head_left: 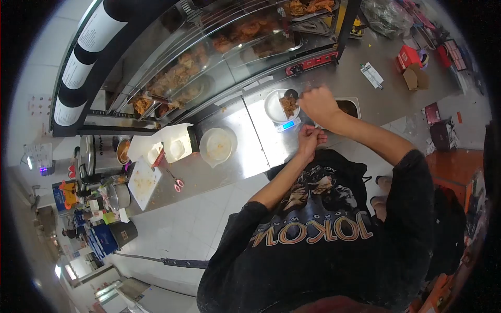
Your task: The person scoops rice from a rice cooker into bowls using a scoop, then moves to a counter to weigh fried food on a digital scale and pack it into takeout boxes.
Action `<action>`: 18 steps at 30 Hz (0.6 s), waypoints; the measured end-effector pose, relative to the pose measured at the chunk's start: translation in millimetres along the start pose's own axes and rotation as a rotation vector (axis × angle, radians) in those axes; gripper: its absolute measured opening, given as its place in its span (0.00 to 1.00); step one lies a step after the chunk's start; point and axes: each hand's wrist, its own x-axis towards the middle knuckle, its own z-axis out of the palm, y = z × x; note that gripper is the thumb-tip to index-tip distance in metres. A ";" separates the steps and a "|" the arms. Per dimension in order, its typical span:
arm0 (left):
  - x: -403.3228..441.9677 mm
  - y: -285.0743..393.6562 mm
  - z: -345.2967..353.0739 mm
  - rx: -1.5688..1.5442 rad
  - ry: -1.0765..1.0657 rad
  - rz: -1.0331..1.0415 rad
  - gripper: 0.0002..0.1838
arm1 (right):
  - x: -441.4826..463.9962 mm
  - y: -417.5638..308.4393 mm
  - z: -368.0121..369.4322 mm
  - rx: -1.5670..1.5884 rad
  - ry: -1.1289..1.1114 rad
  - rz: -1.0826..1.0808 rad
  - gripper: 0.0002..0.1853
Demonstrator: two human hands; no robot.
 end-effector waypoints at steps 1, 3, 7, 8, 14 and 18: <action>0.1 -0.7 0.1 -0.007 -0.007 0.003 0.09 | 1.9 -1.3 -6.8 -0.017 -0.015 -0.003 0.06; -0.5 -1.3 -0.1 0.009 -0.011 0.008 0.09 | 5.1 -3.2 -14.4 -0.054 -0.045 -0.012 0.05; 0.6 -0.6 -1.9 0.060 -0.008 0.007 0.08 | 6.5 -3.0 -1.1 0.001 0.034 0.048 0.05; 1.3 -2.6 -1.2 0.043 -0.001 0.005 0.08 | 5.8 -4.2 6.3 0.004 0.041 0.056 0.05; -3.2 -0.2 -0.9 0.019 0.013 -0.018 0.09 | -2.0 1.5 3.6 0.132 0.068 0.127 0.06; -0.1 -1.4 -2.1 -0.003 -0.017 -0.004 0.09 | -20.3 23.6 -0.5 0.123 0.101 0.301 0.08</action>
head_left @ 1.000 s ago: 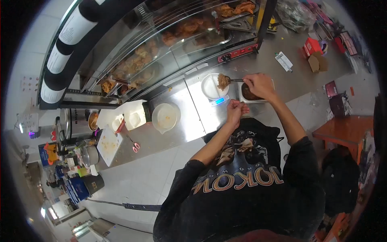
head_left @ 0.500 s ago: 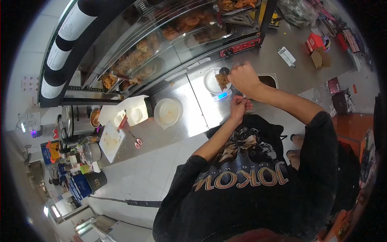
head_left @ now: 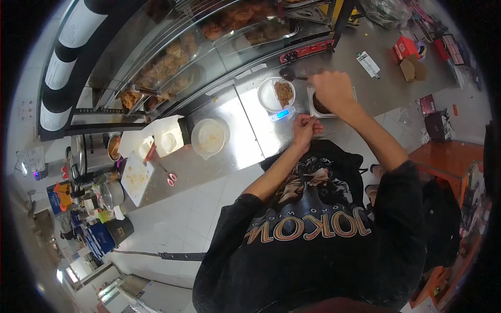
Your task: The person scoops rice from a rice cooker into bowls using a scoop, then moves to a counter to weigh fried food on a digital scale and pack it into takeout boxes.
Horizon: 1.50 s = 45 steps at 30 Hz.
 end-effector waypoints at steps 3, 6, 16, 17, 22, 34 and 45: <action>2.6 1.2 -1.4 -0.020 0.000 0.007 0.08 | -20.3 25.7 -17.1 0.066 -0.005 0.179 0.08; 1.6 1.9 -0.8 -0.030 0.004 -0.015 0.09 | -45.6 48.5 -35.0 0.155 -0.001 0.309 0.07; 1.1 3.6 4.5 -0.061 0.025 -0.001 0.06 | -87.8 60.8 42.5 -0.177 -0.402 0.206 0.07; 1.5 3.0 4.4 -0.061 0.009 0.013 0.07 | -90.4 59.8 60.2 -0.152 -0.357 0.193 0.08; 4.9 -1.4 -1.4 -0.040 -0.012 0.062 0.07 | -91.4 54.5 83.4 0.039 -0.326 0.203 0.09; 7.5 -0.3 -2.2 -0.020 0.004 0.073 0.09 | -106.7 90.5 103.9 0.874 -0.244 0.371 0.07; 0.3 3.2 0.8 -0.035 -0.012 0.036 0.11 | -124.1 78.3 76.7 0.599 -0.171 0.293 0.12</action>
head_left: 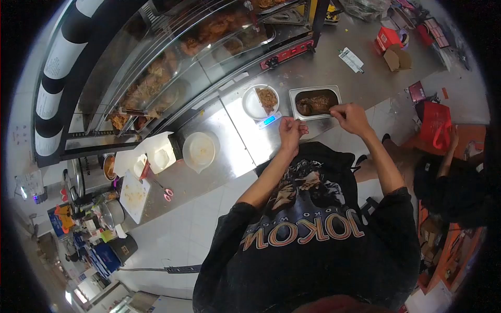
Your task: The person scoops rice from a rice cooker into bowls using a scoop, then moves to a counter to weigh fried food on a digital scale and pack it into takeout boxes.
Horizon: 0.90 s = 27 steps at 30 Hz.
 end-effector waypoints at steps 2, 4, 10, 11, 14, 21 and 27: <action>-0.5 2.4 2.3 -0.003 0.002 -0.012 0.11 | 3.0 20.6 13.0 0.156 0.004 0.092 0.12; 2.0 -2.2 0.7 -0.009 0.028 0.000 0.09 | 5.0 26.3 13.3 0.223 0.005 0.162 0.12; 1.8 -4.5 0.0 -0.034 0.030 0.000 0.09 | 5.7 32.2 7.8 0.268 0.051 0.190 0.13; 2.2 -4.4 0.2 -0.029 0.034 -0.006 0.10 | 7.1 30.6 3.9 0.278 0.061 0.173 0.13; 2.7 -8.4 -1.9 -0.046 0.036 0.016 0.10 | 15.2 -4.7 -18.1 0.284 0.105 0.144 0.13; -0.3 -1.6 0.0 -0.020 0.026 -0.018 0.09 | 52.7 -95.7 -1.3 -0.214 0.258 -0.201 0.10; 1.1 -1.6 -2.6 -0.019 0.025 -0.009 0.10 | 75.9 -106.9 41.1 -0.516 0.196 -0.289 0.15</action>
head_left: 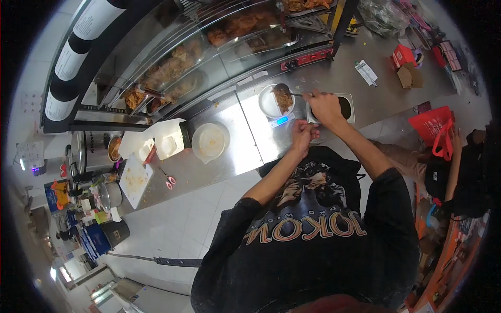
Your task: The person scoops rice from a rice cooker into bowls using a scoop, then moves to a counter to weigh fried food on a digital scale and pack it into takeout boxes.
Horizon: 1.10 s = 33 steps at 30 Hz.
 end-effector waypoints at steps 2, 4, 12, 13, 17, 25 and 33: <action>-1.6 1.5 0.7 0.011 0.007 -0.009 0.10 | 1.3 3.9 4.7 -0.015 0.070 -0.026 0.16; -0.7 1.5 0.4 0.000 0.007 -0.008 0.10 | 1.5 8.5 2.9 -0.031 0.139 -0.038 0.18; -0.6 4.2 4.6 -0.011 0.004 -0.006 0.09 | 2.4 9.3 -8.3 0.016 0.113 0.001 0.20; -0.8 4.9 5.2 -0.014 0.007 -0.008 0.09 | 2.3 8.4 -7.7 0.026 0.112 0.002 0.20; -1.7 4.5 3.6 -0.011 0.013 -0.004 0.09 | 7.0 5.6 -10.3 0.067 0.113 0.015 0.20; 1.1 3.1 2.1 0.003 0.000 0.003 0.09 | 10.5 1.9 -14.8 0.045 0.036 0.027 0.18; 4.6 1.2 0.3 0.014 -0.018 0.031 0.08 | 6.0 -0.7 -4.2 0.062 0.035 -0.009 0.12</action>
